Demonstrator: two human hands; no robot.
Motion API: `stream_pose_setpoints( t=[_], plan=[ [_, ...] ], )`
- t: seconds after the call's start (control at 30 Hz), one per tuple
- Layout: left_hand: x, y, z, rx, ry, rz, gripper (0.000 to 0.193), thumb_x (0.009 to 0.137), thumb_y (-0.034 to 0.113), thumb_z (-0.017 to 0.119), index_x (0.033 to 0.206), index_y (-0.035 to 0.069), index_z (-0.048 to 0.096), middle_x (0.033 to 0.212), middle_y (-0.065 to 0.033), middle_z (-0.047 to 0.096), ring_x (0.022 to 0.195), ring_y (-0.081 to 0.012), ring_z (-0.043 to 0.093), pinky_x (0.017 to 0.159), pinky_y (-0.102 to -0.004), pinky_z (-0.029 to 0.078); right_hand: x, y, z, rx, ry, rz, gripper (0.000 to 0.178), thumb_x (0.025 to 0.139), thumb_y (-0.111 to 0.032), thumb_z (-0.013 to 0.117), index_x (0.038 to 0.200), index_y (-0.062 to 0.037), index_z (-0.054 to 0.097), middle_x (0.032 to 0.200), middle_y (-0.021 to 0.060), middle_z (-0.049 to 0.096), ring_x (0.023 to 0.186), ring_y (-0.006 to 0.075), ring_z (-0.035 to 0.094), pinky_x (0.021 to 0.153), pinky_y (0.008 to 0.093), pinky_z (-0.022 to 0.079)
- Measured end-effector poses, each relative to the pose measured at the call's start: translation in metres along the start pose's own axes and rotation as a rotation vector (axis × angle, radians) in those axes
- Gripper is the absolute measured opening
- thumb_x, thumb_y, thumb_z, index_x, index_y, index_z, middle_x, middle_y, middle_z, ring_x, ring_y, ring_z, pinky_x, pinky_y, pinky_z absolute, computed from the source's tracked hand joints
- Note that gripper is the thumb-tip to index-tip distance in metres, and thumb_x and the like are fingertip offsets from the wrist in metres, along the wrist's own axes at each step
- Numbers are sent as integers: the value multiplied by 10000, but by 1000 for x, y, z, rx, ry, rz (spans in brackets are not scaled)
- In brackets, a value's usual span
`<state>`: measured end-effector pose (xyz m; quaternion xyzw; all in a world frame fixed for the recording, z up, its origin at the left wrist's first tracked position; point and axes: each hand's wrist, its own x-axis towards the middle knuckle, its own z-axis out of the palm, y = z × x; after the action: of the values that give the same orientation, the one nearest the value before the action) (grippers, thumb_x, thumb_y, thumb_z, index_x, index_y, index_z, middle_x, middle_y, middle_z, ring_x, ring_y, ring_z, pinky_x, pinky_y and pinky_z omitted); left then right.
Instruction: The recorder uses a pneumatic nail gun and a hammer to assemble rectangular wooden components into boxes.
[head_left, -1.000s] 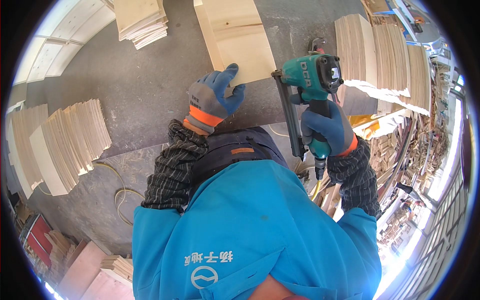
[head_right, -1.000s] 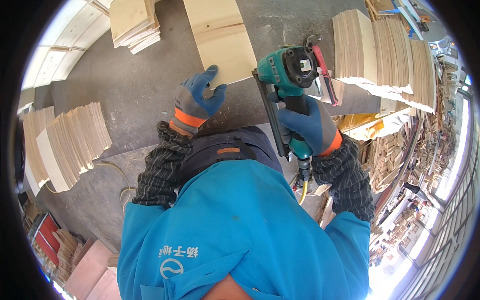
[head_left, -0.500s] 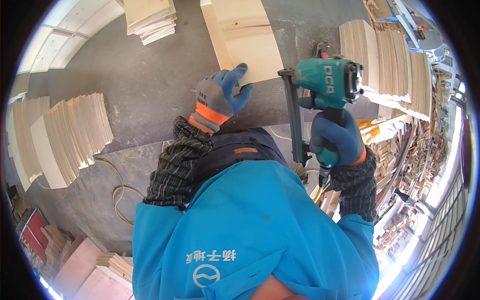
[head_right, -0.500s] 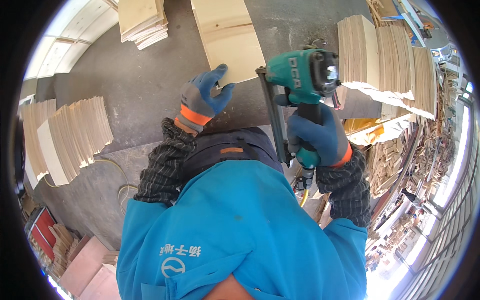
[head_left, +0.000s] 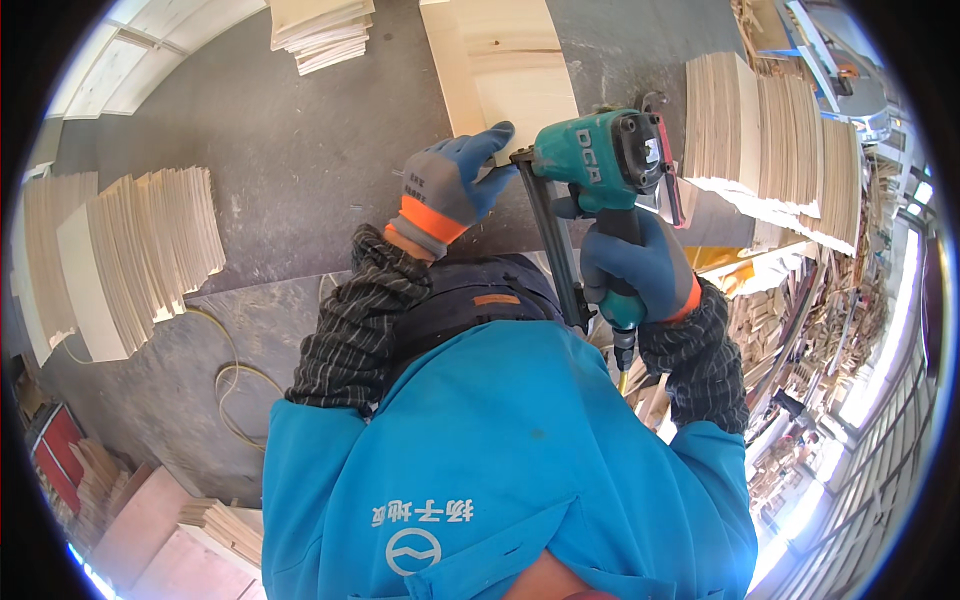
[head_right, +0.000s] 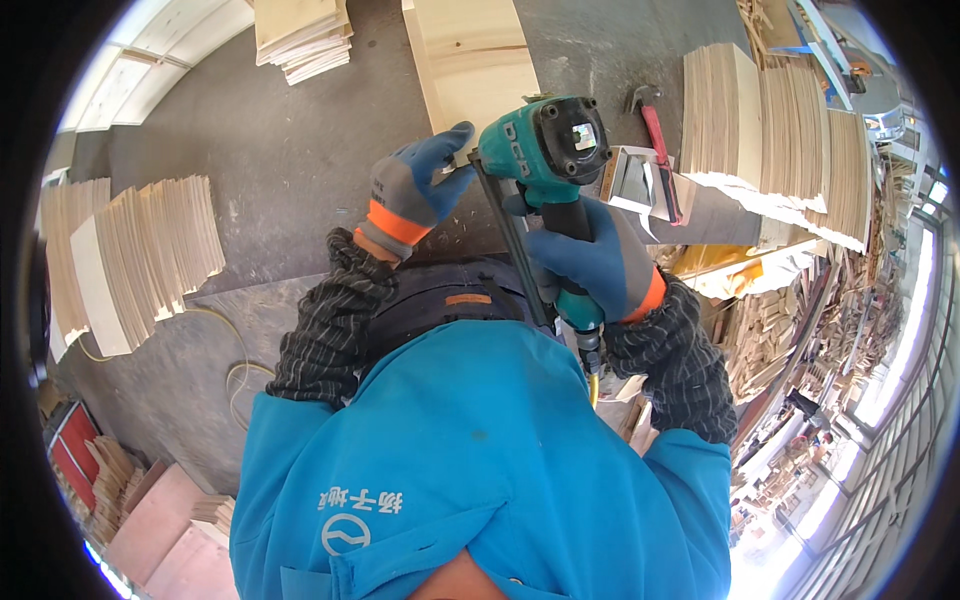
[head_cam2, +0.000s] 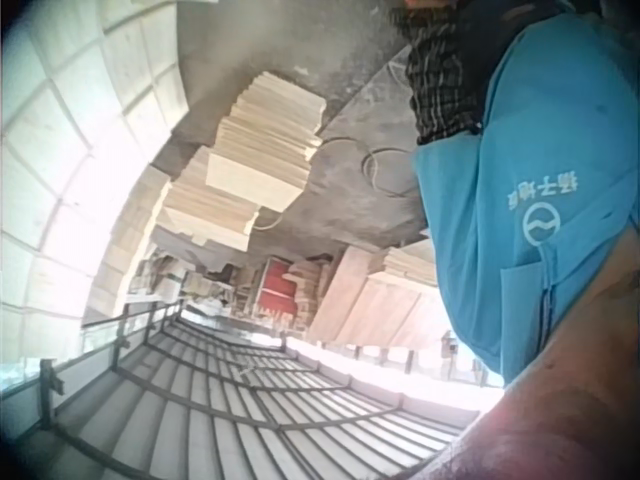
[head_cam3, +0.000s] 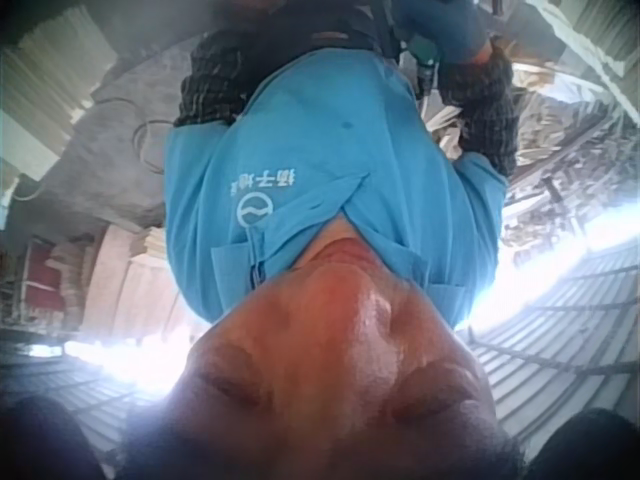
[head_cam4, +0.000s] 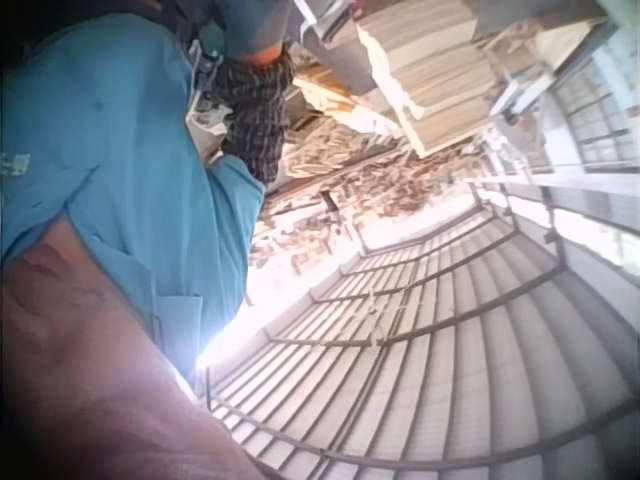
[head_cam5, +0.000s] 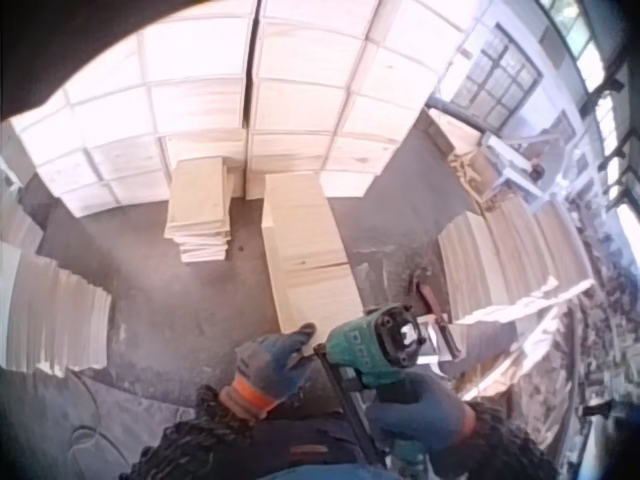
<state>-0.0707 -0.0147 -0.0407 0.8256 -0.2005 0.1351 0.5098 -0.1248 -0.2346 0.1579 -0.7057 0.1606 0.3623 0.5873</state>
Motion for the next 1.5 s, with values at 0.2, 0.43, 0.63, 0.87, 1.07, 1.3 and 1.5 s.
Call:
stream_pose_setpoints(
  t=[0.2, 0.43, 0.63, 0.87, 1.07, 1.3, 1.5],
  plan=[
    [-1, 0, -2, -3, -53, -40, 475, 834, 134, 867, 1297, 96, 766, 1206, -142, 803, 940, -297, 804, 831, -385, 644, 3, 5, 5, 23, 14, 10, 527, 963, -236, 704, 1426, 9, 643, 800, 31, 663, 644, 110, 655, 621, 275, 543],
    [-2, -4, 2, 12, -8, -4, 437, 874, 244, 844, 1290, 144, 757, 976, -95, 808, 846, -296, 780, 762, -411, 616, 4, 4, 7, 54, 8, 18, 515, 962, -234, 711, 1409, 12, 644, 810, 32, 662, 651, 110, 653, 618, 275, 541],
    [-1, -4, -2, -4, -56, -26, 450, 891, 263, 841, 1315, 146, 745, 1061, -111, 813, 899, -303, 787, 804, -417, 624, 4, 2, 9, 52, 7, 32, 507, 964, -240, 715, 1398, 12, 639, 799, 33, 657, 640, 115, 652, 606, 281, 536],
    [-1, -2, -7, 2, -103, -29, 455, 914, 251, 838, 1347, 163, 729, 1177, -105, 808, 949, -299, 794, 835, -416, 632, 3, 0, 12, 51, 18, 35, 508, 961, -251, 720, 1389, 10, 642, 797, 30, 657, 643, 113, 651, 609, 280, 538],
    [-2, -2, -7, -14, -84, -38, 456, 916, 249, 837, 1351, 167, 726, 1166, -104, 810, 930, -291, 794, 809, -407, 632, 2, 0, 11, 56, 24, 40, 505, 959, -253, 717, 1382, 15, 651, 796, 31, 659, 641, 109, 650, 609, 277, 532],
    [0, 0, -10, -10, -136, -62, 512, 883, 246, 882, 1360, 126, 741, 1224, -128, 801, 928, -275, 796, 831, -381, 636, -10, 3, 0, 27, 101, -18, 506, 966, -235, 692, 1390, 38, 651, 768, 50, 667, 632, 136, 658, 603, 293, 534],
    [4, 8, -11, 33, -105, -22, 491, 894, 297, 884, 1315, 79, 758, 1214, -138, 804, 946, -292, 798, 841, -379, 638, -7, 9, -8, 56, 110, -25, 514, 965, -239, 694, 1391, 46, 648, 756, 62, 668, 631, 145, 665, 605, 297, 543]
  ],
)
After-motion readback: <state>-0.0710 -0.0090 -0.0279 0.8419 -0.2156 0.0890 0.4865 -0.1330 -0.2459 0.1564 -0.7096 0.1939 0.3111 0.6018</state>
